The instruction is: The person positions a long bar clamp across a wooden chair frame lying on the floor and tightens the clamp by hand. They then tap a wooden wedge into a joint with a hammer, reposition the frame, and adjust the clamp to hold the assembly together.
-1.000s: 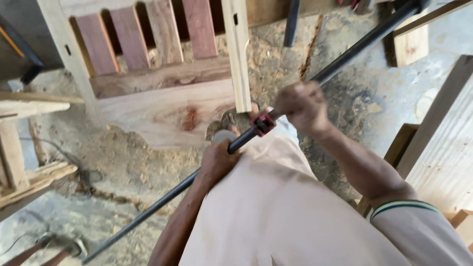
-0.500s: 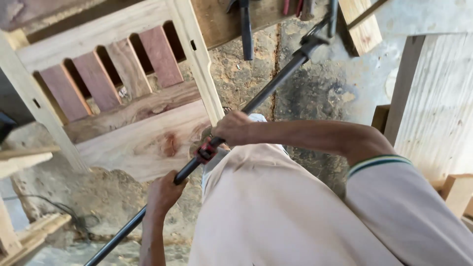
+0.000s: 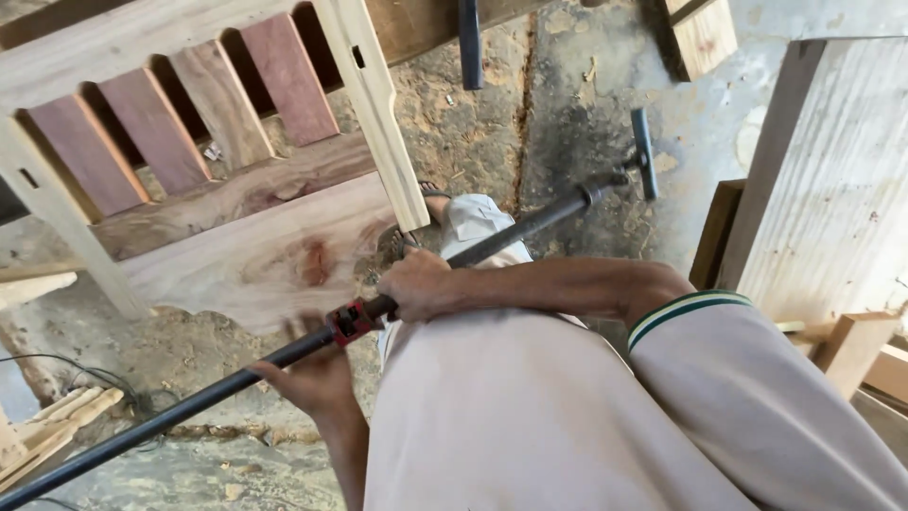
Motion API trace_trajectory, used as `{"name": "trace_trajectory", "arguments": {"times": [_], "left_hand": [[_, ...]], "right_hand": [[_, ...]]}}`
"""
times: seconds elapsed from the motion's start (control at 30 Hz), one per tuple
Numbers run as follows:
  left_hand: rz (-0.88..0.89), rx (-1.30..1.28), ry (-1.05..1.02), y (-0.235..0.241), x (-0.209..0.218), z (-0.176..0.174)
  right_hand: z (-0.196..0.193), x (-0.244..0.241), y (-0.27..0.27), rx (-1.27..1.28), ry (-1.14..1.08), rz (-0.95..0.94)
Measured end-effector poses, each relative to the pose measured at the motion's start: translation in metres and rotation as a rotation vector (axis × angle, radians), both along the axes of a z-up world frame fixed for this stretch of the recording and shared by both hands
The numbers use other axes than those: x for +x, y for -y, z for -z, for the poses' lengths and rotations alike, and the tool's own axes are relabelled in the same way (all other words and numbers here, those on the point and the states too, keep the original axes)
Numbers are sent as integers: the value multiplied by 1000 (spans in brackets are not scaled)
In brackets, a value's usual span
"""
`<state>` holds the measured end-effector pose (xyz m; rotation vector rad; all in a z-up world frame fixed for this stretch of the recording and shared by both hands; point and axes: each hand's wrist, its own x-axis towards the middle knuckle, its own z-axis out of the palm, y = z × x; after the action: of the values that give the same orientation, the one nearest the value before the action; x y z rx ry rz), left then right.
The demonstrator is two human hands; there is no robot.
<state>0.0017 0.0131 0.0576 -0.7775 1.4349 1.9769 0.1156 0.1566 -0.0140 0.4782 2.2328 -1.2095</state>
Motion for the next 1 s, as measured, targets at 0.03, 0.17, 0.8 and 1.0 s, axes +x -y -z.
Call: {"name": "trace_trajectory", "arguments": {"times": [0.03,0.17,0.8,1.0], "left_hand": [[2,-9,7,24,-16,35],[52,340,-49,89,-58,131],[84,907,-35,120,-73,146],[46,1044,-133,131,-81,118]], "right_hand": [[-1,2,2,-9,7,2],[-4,18,4,-69,-73,-37],[18,264,16,-898,-94,2394],[-9,229,19,-1007,-182,2370]]}}
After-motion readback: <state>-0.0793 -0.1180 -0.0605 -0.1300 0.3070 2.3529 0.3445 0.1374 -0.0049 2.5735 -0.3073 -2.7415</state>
